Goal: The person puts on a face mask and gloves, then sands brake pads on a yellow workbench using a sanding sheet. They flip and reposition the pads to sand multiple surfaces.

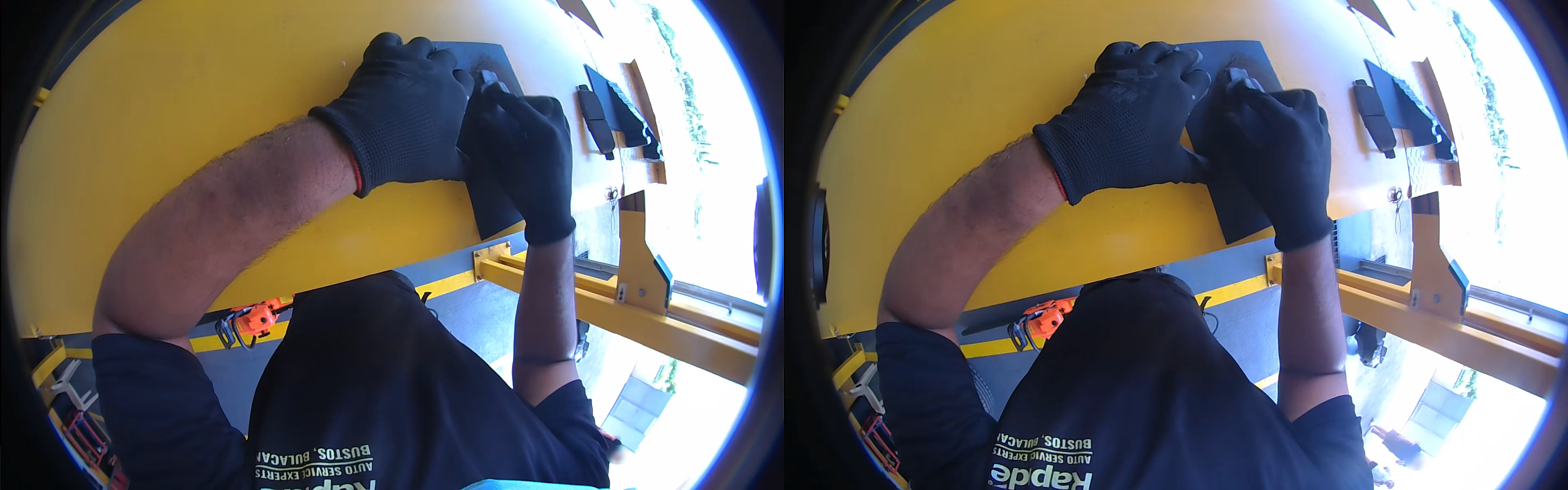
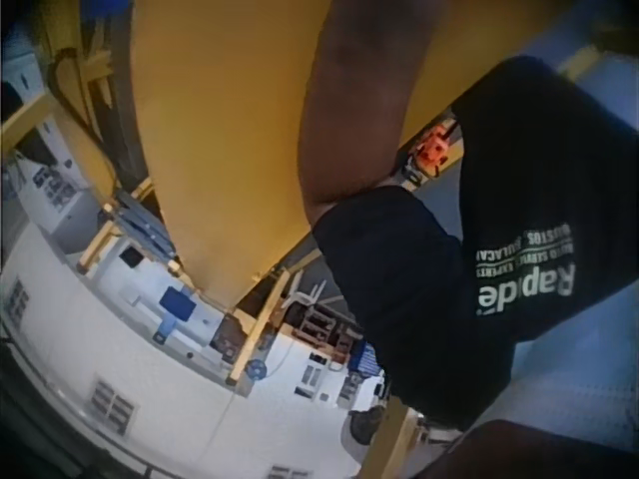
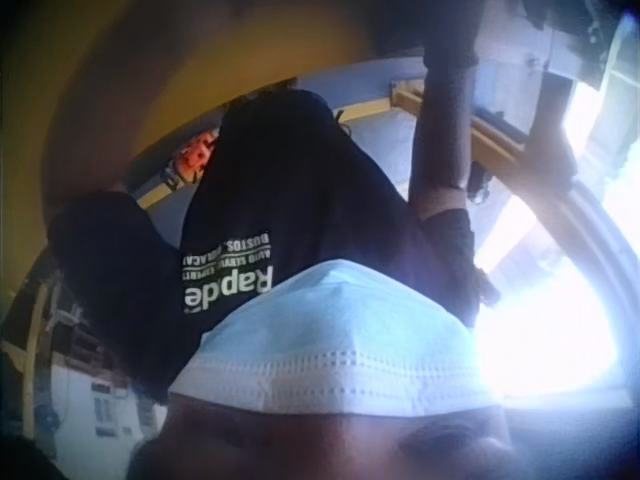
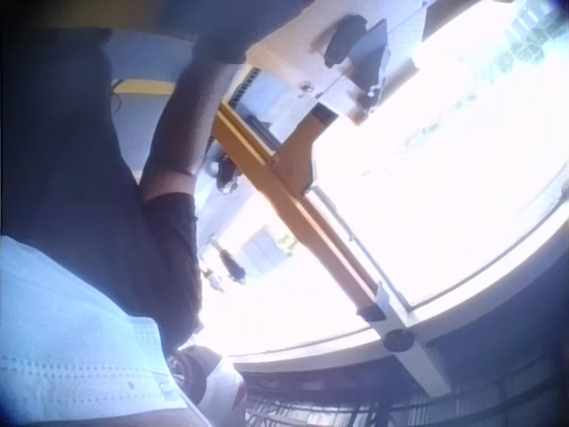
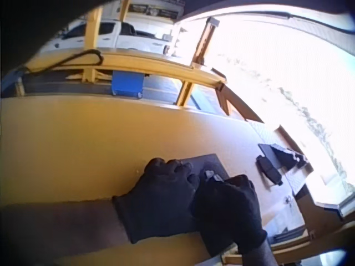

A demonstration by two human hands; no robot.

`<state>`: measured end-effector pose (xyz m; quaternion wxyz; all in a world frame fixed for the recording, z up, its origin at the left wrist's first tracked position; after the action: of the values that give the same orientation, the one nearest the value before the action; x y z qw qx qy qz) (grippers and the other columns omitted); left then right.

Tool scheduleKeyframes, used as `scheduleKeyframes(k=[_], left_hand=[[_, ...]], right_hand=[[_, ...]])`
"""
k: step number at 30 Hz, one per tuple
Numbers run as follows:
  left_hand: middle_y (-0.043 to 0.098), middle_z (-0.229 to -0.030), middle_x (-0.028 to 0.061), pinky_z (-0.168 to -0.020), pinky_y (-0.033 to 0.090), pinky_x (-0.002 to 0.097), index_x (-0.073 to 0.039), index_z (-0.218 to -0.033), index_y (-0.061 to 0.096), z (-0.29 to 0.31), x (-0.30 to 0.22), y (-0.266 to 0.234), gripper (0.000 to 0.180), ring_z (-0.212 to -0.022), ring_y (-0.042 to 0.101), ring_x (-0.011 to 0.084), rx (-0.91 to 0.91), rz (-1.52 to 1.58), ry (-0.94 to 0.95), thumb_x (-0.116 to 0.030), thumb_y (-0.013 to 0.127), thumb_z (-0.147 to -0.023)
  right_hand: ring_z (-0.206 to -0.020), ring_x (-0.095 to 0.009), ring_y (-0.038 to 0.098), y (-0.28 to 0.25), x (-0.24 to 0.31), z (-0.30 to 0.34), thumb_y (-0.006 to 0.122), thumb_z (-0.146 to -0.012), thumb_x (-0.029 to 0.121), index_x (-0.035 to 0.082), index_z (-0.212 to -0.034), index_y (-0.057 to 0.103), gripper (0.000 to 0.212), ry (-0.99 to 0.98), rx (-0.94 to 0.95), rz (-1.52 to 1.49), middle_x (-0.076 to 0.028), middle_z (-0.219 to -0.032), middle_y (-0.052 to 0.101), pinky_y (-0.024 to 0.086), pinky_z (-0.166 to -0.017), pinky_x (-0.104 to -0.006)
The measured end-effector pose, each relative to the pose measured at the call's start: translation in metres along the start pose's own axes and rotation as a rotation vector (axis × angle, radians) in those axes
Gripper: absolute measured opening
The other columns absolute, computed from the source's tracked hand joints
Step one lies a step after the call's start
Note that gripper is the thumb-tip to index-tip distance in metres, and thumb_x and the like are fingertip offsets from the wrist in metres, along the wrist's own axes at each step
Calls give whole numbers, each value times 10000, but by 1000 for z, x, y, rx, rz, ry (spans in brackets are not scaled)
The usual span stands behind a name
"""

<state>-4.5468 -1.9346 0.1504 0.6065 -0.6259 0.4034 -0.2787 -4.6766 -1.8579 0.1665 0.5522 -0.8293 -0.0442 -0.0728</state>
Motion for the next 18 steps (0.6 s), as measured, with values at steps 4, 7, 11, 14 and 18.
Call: scheduleKeyframes(k=[4, 7, 11, 14, 18], left_hand=[[625, -1511, 198, -1192, 380, 504, -9, -1471, 639, -10, -6, 1, 966, -1422, 567, 329, 1, 16, 27, -687, 841, -813], [616, -1529, 204, -1214, 364, 527, -9, -1494, 616, -8, -11, -3, 958, -1450, 553, 347, 66, -7, -8, -670, 837, -836], [623, -1516, 218, -1199, 397, 553, -19, -1559, 543, 4, -1, 8, 1019, -1443, 566, 378, -201, -79, 43, -666, 846, -832], [656, -1354, 213, -1044, 439, 548, -9, -1411, 613, 3, -9, -7, 872, -1260, 615, 375, -235, -2, 125, -661, 770, -853], [683, -1241, 227, -969, 460, 548, 3, -1319, 655, 5, -14, -17, 752, -1126, 660, 377, -274, 9, 178, -613, 723, -891]], right_hand=[[-1034, -299, 708, -12, -6, 28, 880, -879, 119, 62, -1323, 778, 460, -19, 4, 27, -155, -1113, 716, 572, -871, -375], [-1025, -303, 706, 0, -24, -2, 861, -884, 110, 51, -1313, 777, 441, -36, -24, -116, -165, -1181, 713, 571, -886, -383], [-1097, -310, 724, -3, -4, 3, 861, -895, 117, 43, -1249, 792, 368, -177, 1, -88, -165, -1248, 713, 594, -932, -380], [-1135, -323, 728, -15, -13, 34, 872, -897, 135, 57, -1210, 806, 329, 54, 80, -188, -171, -1258, 712, 600, -956, -368], [-1039, -327, 732, -4, -17, 3, 890, -900, 278, 91, -1226, 816, 383, 112, -67, -44, -170, -1159, 725, 590, -896, -415]])
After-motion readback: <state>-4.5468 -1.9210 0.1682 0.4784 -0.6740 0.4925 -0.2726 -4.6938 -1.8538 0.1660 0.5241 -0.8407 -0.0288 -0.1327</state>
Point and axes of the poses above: each hand's wrist, its own z-axis away from the middle knuckle, its own y-axis out of the palm, x = y × z, the point moved 8 cm from there along -z, towards the middle knuckle
